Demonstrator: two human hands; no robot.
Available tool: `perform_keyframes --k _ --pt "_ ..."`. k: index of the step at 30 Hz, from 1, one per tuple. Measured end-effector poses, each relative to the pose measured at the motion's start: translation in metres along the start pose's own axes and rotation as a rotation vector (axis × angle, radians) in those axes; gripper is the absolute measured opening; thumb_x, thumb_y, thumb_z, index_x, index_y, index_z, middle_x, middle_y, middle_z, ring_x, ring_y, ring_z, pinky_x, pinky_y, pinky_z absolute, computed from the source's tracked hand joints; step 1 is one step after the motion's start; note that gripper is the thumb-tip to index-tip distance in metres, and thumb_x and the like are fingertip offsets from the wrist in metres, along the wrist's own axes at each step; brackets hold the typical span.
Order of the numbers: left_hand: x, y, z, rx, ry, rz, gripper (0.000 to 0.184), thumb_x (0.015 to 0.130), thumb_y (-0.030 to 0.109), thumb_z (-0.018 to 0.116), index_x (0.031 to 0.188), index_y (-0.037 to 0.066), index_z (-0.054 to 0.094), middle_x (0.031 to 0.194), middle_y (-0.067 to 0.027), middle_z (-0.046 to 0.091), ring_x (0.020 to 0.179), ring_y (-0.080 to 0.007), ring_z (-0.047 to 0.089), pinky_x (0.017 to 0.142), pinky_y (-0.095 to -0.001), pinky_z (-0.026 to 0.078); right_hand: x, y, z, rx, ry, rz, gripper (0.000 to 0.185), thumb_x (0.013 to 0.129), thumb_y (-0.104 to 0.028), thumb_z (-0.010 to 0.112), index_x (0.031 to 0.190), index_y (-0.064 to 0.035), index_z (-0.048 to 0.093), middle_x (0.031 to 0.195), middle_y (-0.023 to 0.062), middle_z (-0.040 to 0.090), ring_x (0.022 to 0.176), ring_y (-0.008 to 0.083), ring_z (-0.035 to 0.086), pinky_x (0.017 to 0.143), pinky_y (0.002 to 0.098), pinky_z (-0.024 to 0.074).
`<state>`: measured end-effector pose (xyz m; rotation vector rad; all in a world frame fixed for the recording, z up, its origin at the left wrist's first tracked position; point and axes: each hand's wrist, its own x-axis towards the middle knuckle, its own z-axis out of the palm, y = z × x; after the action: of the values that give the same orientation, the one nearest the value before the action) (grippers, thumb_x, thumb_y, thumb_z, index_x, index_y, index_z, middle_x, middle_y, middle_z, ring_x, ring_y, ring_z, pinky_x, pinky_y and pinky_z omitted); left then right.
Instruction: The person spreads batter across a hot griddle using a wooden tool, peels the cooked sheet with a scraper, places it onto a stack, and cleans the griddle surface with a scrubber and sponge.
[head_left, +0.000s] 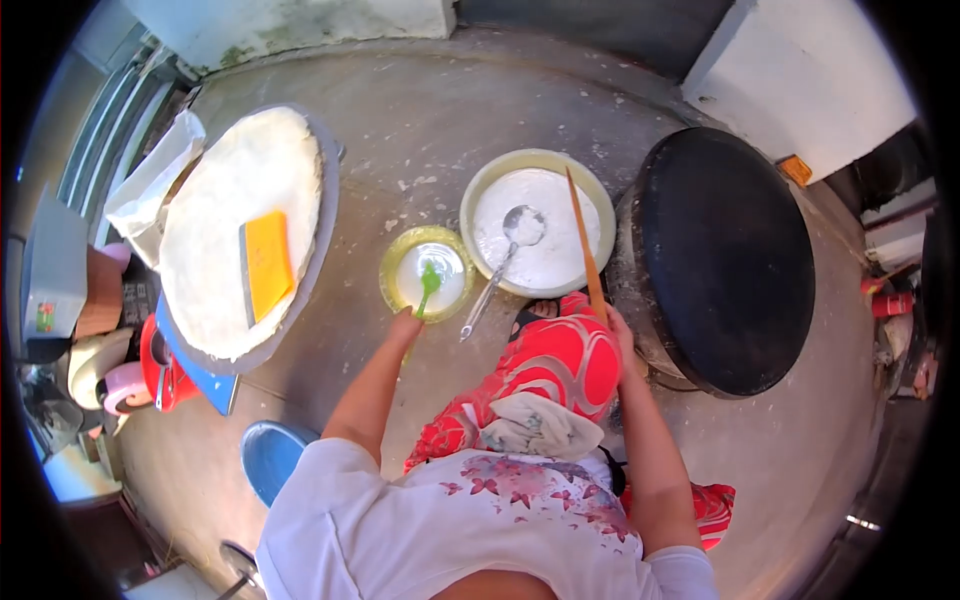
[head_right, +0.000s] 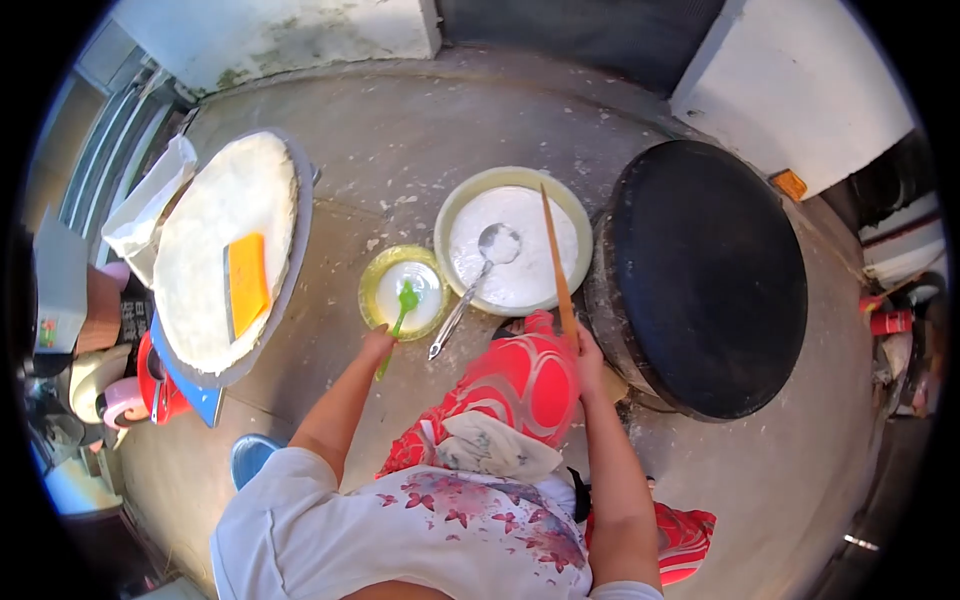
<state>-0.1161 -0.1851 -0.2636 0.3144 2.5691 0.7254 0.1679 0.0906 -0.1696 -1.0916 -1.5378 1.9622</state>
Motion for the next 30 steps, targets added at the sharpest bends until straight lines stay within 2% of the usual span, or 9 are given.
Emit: perform_keyframes --k 4,6,12,15,18,21,23,27,30 --pt "-0.044 0.058 -0.039 0.336 0.066 0.223 0.039 0.071 0.017 0.056 0.108 0.003 0.054 0.108 -0.0181 0.053 0.104 -0.0297 0.047 0.089 -0.0383 0.037 0.028 0.018 0.007 -0.16 0.031 -0.002 0.04 0.085 -0.003 0.048 0.124 -0.0063 0.041 0.094 0.0055 0.058 0.08 0.012 0.055 0.071 0.0226 0.0437" --pt "-0.057 0.065 -0.047 0.078 -0.003 0.568 0.037 0.071 0.017 0.059 0.105 0.003 0.054 0.108 -0.0161 0.052 0.104 -0.0314 0.047 0.088 -0.0391 0.038 0.04 0.024 0.012 -0.111 0.023 0.007 0.044 0.086 -0.003 0.047 0.128 -0.009 0.035 0.095 0.0062 0.058 0.078 0.0122 0.055 0.07 0.0232 0.0444" --pt "-0.116 0.112 -0.066 -0.139 -0.14 0.748 0.04 0.071 0.012 0.062 0.108 0.003 0.053 0.11 -0.0157 0.051 0.103 -0.0299 0.046 0.091 -0.0359 0.035 0.047 0.035 0.023 0.243 0.028 0.16 0.059 0.086 -0.004 0.046 0.136 -0.0128 0.017 0.12 0.0128 0.048 0.091 0.0182 0.055 0.078 0.0278 0.0445" --pt "-0.142 0.133 -0.081 -0.407 -0.294 0.643 0.046 0.072 0.015 0.063 0.114 0.005 0.049 0.117 -0.017 0.046 0.109 -0.0295 0.042 0.093 -0.0348 0.032 0.035 0.062 0.008 0.022 -0.018 0.125 0.06 0.084 -0.008 0.05 0.135 -0.0089 0.019 0.128 0.0125 0.042 0.104 0.0247 0.051 0.086 0.0307 0.041" --pt "-0.182 0.171 -0.11 -0.629 -0.348 0.863 0.052 0.071 0.018 0.065 0.118 0.007 0.047 0.126 -0.0182 0.037 0.115 -0.0296 0.036 0.094 -0.0343 0.031 -0.01 0.049 -0.01 -0.442 -0.155 0.169 0.038 0.083 -0.022 0.051 0.117 -0.0042 0.049 0.109 0.0154 0.056 0.1 0.0236 0.054 0.084 0.0332 0.0417" --pt "-0.206 0.182 -0.115 -0.237 -0.246 1.274 0.053 0.069 0.02 0.067 0.117 0.008 0.049 0.125 -0.0175 0.035 0.114 -0.0296 0.035 0.091 -0.0363 0.033 -0.076 0.013 -0.018 -0.417 -0.17 0.365 0.034 0.083 -0.025 0.05 0.111 -0.0066 0.054 0.097 0.0127 0.061 0.087 0.0216 0.058 0.077 0.0357 0.0444" --pt "-0.206 0.161 -0.107 0.057 -0.263 1.353 0.055 0.063 0.021 0.068 0.114 0.009 0.051 0.111 -0.0168 0.044 0.102 -0.0303 0.043 0.08 -0.0389 0.038 -0.112 -0.013 -0.034 -0.467 -0.179 0.342 0.035 0.083 -0.026 0.05 0.111 -0.0066 0.054 0.097 0.0133 0.061 0.086 0.0219 0.059 0.076 0.0356 0.0446" --pt "-0.21 0.167 -0.117 0.087 -0.179 1.576 0.043 0.06 0.016 0.063 0.101 0.007 0.055 0.091 -0.0152 0.051 0.078 -0.0315 0.049 0.065 -0.0408 0.042 -0.167 -0.069 -0.073 -0.79 -0.269 0.132 0.038 0.082 -0.027 0.051 0.112 -0.0053 0.052 0.094 0.0156 0.06 0.085 0.026 0.059 0.074 0.0364 0.0452" --pt "-0.212 0.191 -0.129 -0.096 -0.133 1.427 0.039 0.06 0.01 0.054 0.099 0.005 0.055 0.089 -0.0148 0.051 0.077 -0.0317 0.048 0.067 -0.0396 0.04 -0.196 -0.075 -0.092 -0.853 -0.132 0.104 0.036 0.082 -0.027 0.052 0.112 -0.0069 0.052 0.094 0.0168 0.06 0.087 0.0298 0.058 0.074 0.0375 0.045"
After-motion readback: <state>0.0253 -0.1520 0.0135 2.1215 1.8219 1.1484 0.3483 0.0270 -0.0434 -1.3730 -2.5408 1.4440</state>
